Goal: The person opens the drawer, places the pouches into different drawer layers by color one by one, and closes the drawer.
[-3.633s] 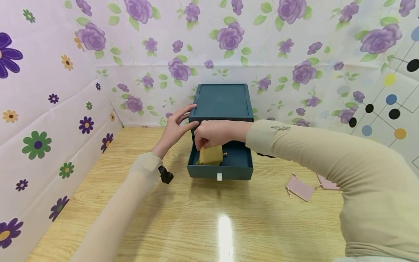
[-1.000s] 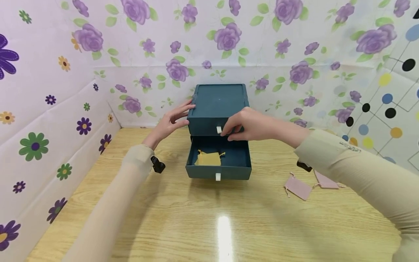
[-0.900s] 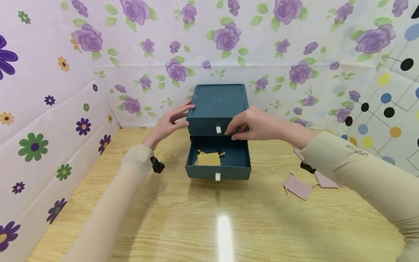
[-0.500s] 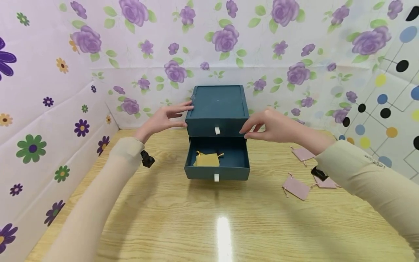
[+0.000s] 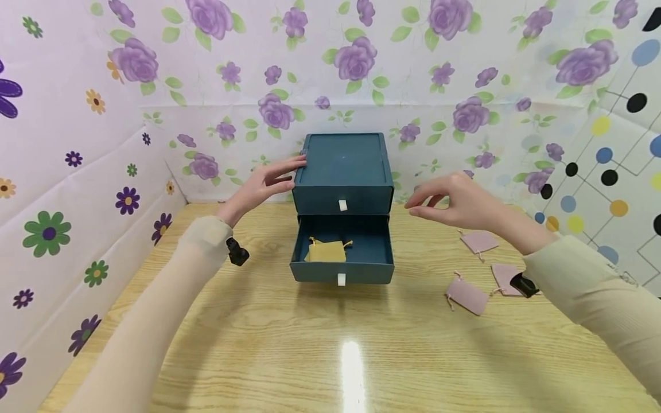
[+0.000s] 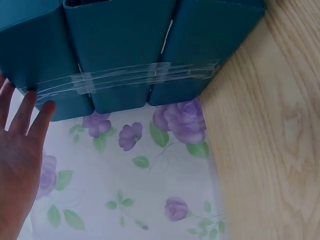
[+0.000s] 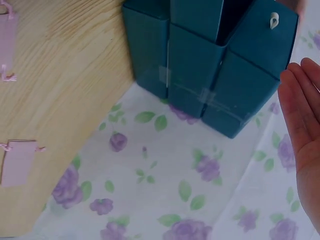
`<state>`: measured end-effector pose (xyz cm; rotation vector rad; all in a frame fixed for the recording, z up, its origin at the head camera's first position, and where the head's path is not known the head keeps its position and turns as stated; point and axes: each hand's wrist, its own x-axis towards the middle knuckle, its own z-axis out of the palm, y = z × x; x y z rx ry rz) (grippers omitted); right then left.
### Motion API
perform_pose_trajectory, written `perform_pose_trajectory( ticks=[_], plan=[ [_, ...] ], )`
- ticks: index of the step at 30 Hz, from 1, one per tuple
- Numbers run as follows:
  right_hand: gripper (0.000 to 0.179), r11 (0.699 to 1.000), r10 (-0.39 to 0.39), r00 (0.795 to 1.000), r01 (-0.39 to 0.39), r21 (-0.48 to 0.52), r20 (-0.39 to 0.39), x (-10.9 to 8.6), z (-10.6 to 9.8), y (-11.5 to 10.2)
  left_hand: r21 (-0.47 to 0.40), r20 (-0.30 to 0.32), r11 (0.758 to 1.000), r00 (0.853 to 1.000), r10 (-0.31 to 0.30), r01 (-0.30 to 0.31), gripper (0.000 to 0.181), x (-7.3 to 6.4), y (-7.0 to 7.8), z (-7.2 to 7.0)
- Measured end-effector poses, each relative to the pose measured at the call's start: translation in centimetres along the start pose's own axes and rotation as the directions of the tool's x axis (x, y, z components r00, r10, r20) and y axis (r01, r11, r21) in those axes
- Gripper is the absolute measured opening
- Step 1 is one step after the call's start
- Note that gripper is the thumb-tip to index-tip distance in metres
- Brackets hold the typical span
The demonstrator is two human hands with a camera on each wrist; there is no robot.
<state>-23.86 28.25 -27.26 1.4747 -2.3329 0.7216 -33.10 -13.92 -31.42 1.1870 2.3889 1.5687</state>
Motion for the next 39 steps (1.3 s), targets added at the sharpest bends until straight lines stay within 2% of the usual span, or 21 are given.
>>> perform_pose_trajectory(
  ticks=[3,9,14,17,19,23,26,30,34,39],
  plan=[
    [0.039,1.0,0.011,1.0,-0.012,-0.015,-0.028,-1.0,-0.2,0.3,-0.019,-0.005,1.0,1.0,0.007,-0.008,0.054,0.1,-0.8,0.1],
    [0.039,0.994,0.105,0.994,-0.107,-0.037,-0.043,-2.7,-0.6,0.2,-0.041,-0.014,0.999,1.0,0.005,-0.005,0.057,0.0,-1.1,0.2],
    [0.04,0.987,0.154,0.986,-0.157,-0.044,-0.059,-4.1,-0.4,0.4,-0.042,-0.008,0.999,1.0,-0.017,0.016,0.056,-0.2,-1.4,0.2],
    [0.036,0.981,0.186,0.98,-0.189,-0.044,-0.064,-5.0,-0.2,0.8,-0.055,-0.01,0.998,0.999,-0.032,0.032,0.056,-0.3,-1.2,0.0],
    [0.031,0.976,0.212,0.975,-0.215,-0.037,-0.071,-5.7,-0.1,1.1,-0.057,-0.012,0.997,0.999,-0.045,0.044,0.057,-0.4,-0.6,0.0],
    [0.028,0.953,0.297,0.95,-0.301,-0.032,-0.094,-7.1,0.1,1.5,-0.045,-0.002,0.997,0.998,-0.068,0.068,0.057,-0.4,1.0,-0.1],
    [0.032,0.925,0.377,0.92,-0.381,-0.02,-0.105,-8.2,0.2,1.6,-0.041,-0.001,0.997,0.997,-0.071,0.071,0.058,-0.4,1.6,0.0],
    [0.039,0.892,0.451,0.885,-0.453,0.013,-0.115,-9.6,0.7,1.6,-0.055,-0.018,0.997,0.998,-0.055,0.054,0.057,-0.2,0.4,0.0],
    [0.043,0.882,0.471,0.873,-0.471,0.037,-0.127,-10.9,1.4,1.7,-0.047,-0.032,0.998,0.999,-0.037,0.036,0.055,-0.1,-1.0,0.0],
    [0.042,0.859,0.51,0.85,-0.51,0.042,-0.131,-12.3,2.3,2.1,-0.033,-0.04,0.999,0.999,-0.021,0.02,0.054,0.0,-1.3,0.1]
  ],
)
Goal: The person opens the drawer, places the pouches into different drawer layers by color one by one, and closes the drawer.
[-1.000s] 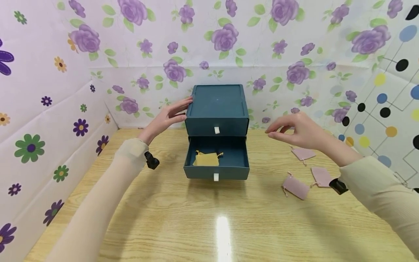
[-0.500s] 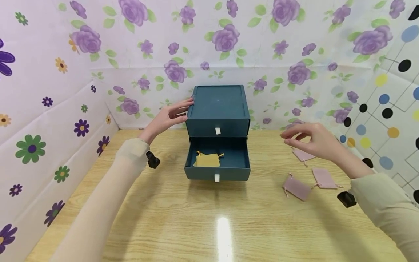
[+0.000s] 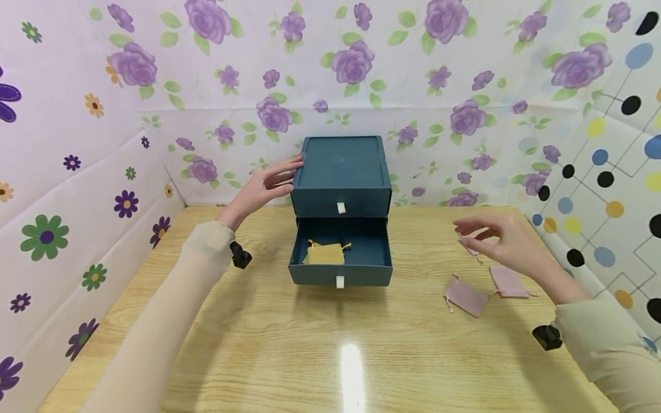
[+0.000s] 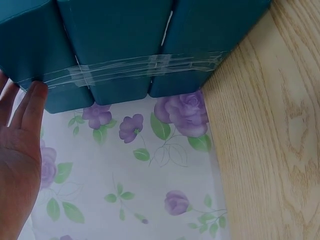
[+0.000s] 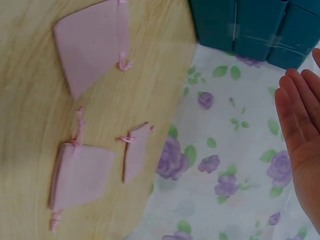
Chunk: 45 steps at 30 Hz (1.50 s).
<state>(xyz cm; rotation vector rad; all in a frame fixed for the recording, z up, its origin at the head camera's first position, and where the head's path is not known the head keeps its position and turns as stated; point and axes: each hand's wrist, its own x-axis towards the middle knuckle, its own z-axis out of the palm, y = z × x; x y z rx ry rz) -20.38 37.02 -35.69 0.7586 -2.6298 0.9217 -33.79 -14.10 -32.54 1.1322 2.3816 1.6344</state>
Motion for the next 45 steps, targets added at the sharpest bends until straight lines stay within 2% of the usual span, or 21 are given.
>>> perform_pose_trajectory(
  ticks=[2,9,14,23,31,38,45],
  plan=[
    [0.041,1.0,0.03,1.0,-0.03,0.004,0.004,-0.4,0.2,0.3,0.001,-0.001,1.0,1.0,0.007,-0.007,0.054,0.0,0.0,0.0],
    [0.038,0.997,0.078,0.997,-0.078,0.023,-0.02,-1.7,1.1,1.8,-0.037,0.014,0.999,1.0,-0.026,0.027,0.055,-0.6,2.7,0.4],
    [0.039,0.995,0.096,0.995,-0.096,0.006,-0.008,-2.7,1.8,2.8,-0.018,0.014,1.0,1.0,-0.019,0.019,0.056,-0.6,2.8,0.4],
    [0.046,0.992,0.11,0.994,-0.11,0.066,0.014,-4.1,3.3,4.1,-0.034,0.018,0.999,1.0,-0.016,0.017,0.055,-0.5,2.9,0.5],
    [0.045,0.991,0.096,0.995,-0.096,0.091,-0.006,-4.4,4.4,4.0,-0.025,0.015,0.999,1.0,-0.025,0.025,0.055,-0.7,2.8,0.4],
    [0.043,0.995,0.063,0.998,-0.065,0.076,0.026,-4.5,5.5,3.8,-0.028,0.011,0.999,0.999,-0.035,0.035,0.056,-0.7,2.9,0.4],
    [0.044,0.994,0.048,0.999,-0.049,0.101,0.015,-4.2,6.6,2.4,-0.024,0.013,0.999,0.999,-0.042,0.042,0.056,-0.8,3.1,0.4]
  ],
)
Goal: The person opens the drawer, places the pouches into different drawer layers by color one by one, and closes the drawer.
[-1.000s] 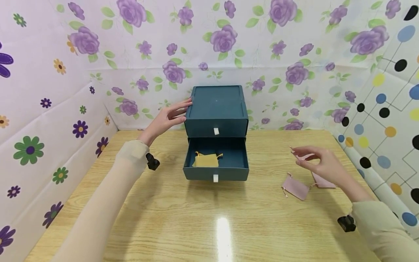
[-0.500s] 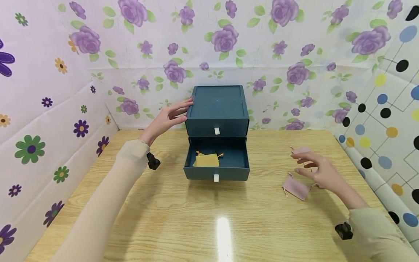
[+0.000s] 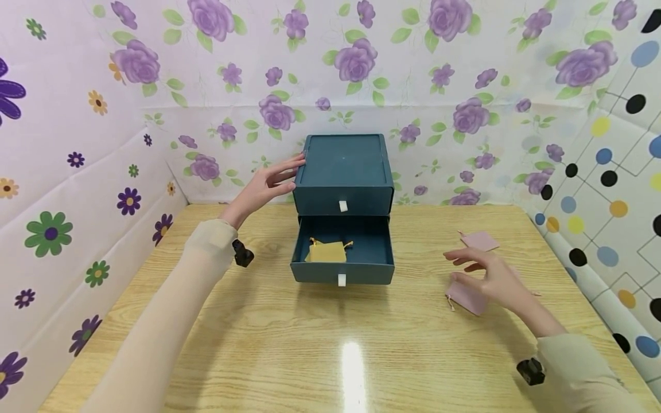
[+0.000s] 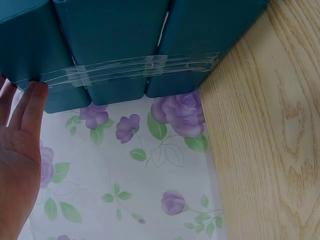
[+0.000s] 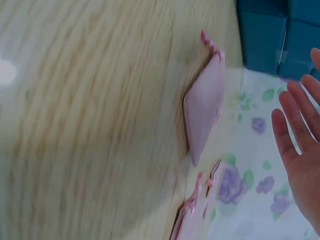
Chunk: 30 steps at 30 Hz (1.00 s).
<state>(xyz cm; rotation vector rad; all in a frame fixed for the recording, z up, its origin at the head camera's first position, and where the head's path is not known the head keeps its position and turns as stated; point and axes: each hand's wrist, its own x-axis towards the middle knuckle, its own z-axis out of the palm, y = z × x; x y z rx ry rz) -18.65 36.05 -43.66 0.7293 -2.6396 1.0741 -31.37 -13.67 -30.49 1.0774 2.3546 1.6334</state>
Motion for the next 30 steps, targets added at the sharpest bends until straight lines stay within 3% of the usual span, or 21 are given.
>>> perform_pose_trajectory(
  ticks=[14,21,25,30],
  plan=[
    [0.039,0.998,-0.066,0.998,0.066,0.023,-0.006,0.8,2.2,-3.4,0.002,0.001,1.0,1.0,0.012,-0.012,0.055,0.1,-0.2,0.0],
    [0.039,0.993,-0.116,0.989,0.115,-0.006,-0.087,1.2,2.8,-6.9,-0.006,0.004,1.0,1.0,0.004,-0.004,0.056,0.0,-0.2,0.1],
    [0.039,0.988,-0.153,0.977,0.151,-0.025,-0.149,1.4,3.0,-9.3,-0.004,0.005,1.0,1.0,0.001,-0.001,0.056,0.0,-0.2,0.2],
    [0.042,0.969,-0.24,0.944,0.221,-0.106,-0.227,1.7,3.4,-11.9,-0.005,0.005,1.0,1.0,-0.002,0.002,0.057,0.0,0.0,0.2]
  ],
)
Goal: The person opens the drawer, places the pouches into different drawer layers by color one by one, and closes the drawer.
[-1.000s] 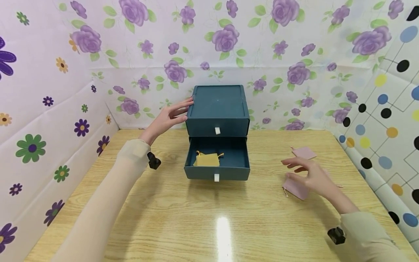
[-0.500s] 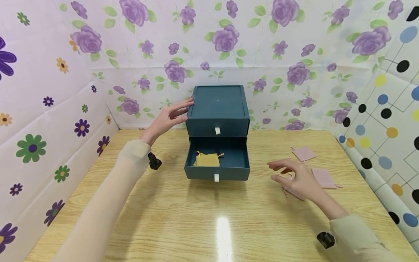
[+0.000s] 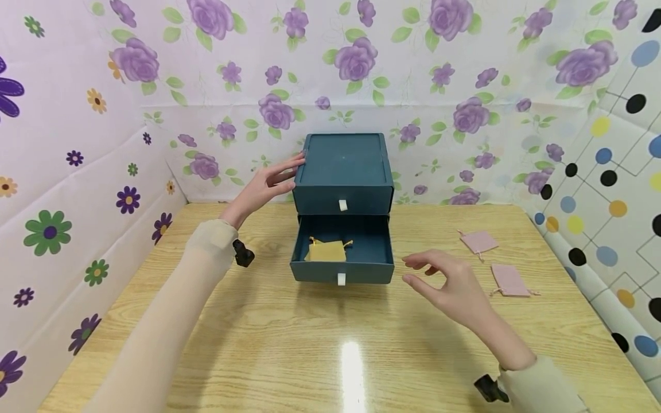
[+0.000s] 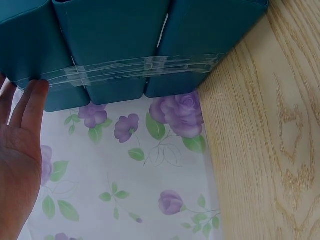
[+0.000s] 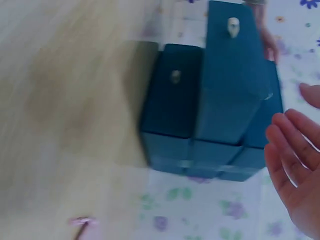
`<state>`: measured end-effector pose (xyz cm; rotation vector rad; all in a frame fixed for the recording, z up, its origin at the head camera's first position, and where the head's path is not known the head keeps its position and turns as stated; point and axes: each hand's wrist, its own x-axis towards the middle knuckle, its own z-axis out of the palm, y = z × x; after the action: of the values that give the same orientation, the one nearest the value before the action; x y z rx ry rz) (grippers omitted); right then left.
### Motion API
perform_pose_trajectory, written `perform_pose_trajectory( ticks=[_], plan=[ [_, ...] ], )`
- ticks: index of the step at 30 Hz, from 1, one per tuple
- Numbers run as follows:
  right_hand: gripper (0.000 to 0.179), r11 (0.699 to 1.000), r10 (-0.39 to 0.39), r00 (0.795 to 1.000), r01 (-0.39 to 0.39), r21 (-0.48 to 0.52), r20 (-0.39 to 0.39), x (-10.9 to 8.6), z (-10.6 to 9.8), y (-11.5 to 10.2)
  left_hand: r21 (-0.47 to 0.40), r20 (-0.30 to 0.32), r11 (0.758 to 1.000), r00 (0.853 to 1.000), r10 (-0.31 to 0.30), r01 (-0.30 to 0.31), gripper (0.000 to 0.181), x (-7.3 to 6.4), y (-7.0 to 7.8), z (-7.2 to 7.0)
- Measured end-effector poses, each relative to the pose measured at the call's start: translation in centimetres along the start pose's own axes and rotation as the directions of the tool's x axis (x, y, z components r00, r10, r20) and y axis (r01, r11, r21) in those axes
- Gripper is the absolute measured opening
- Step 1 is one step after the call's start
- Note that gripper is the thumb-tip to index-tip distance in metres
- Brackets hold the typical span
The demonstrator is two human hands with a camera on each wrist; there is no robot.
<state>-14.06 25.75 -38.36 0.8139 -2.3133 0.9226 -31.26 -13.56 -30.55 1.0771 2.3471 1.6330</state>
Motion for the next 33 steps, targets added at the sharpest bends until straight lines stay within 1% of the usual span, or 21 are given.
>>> perform_pose_trajectory(
  ticks=[4,9,13,16,19,22,25,27,30,33],
  plan=[
    [0.04,0.998,-0.02,0.999,0.018,-0.059,-0.045,0.6,0.2,-1.7,0.001,0.0,1.0,1.0,-0.007,0.007,0.056,0.0,0.1,-0.1],
    [0.036,0.995,-0.014,0.998,0.008,-0.099,-0.059,1.0,0.8,-3.4,-0.003,-0.006,1.0,1.0,-0.016,0.016,0.056,-0.1,0.2,-0.2],
    [0.035,0.994,0.001,0.994,-0.013,-0.111,-0.112,1.1,1.7,-4.6,0.006,0.001,1.0,1.0,-0.02,0.02,0.056,-0.2,0.3,-0.3],
    [0.034,0.996,0.032,0.989,-0.043,-0.074,-0.142,1.3,2.5,-5.4,0.01,-0.004,1.0,1.0,-0.022,0.022,0.056,-0.2,0.2,-0.4],
    [0.031,0.996,0.08,0.985,-0.086,-0.037,-0.154,1.2,3.5,-6.0,0.016,-0.007,0.999,1.0,-0.027,0.028,0.056,-0.2,0.1,-0.3],
    [0.028,0.989,0.15,0.975,-0.148,0.024,-0.165,0.9,4.6,-6.4,0.018,-0.003,0.999,0.999,-0.033,0.033,0.057,-0.1,0.0,-0.2],
    [0.023,0.981,0.193,0.966,-0.187,0.052,-0.173,0.6,5.8,-6.7,0.01,-0.002,0.999,0.999,-0.033,0.033,0.056,0.0,-0.1,-0.1],
    [0.017,0.978,0.207,0.964,-0.205,0.031,-0.168,0.5,6.6,-6.8,0.006,-0.006,1.0,1.0,-0.03,0.03,0.056,0.0,-0.2,0.0],
    [0.011,0.97,0.233,0.962,-0.241,-0.038,-0.142,0.5,7.9,-7.0,0.007,-0.01,1.0,1.0,-0.026,0.026,0.056,0.0,-0.2,0.0],
    [0.014,0.95,0.283,0.953,-0.294,-0.108,-0.105,0.5,9.0,-7.2,0.007,-0.008,1.0,1.0,-0.022,0.022,0.056,0.0,-0.2,0.0]
  ],
)
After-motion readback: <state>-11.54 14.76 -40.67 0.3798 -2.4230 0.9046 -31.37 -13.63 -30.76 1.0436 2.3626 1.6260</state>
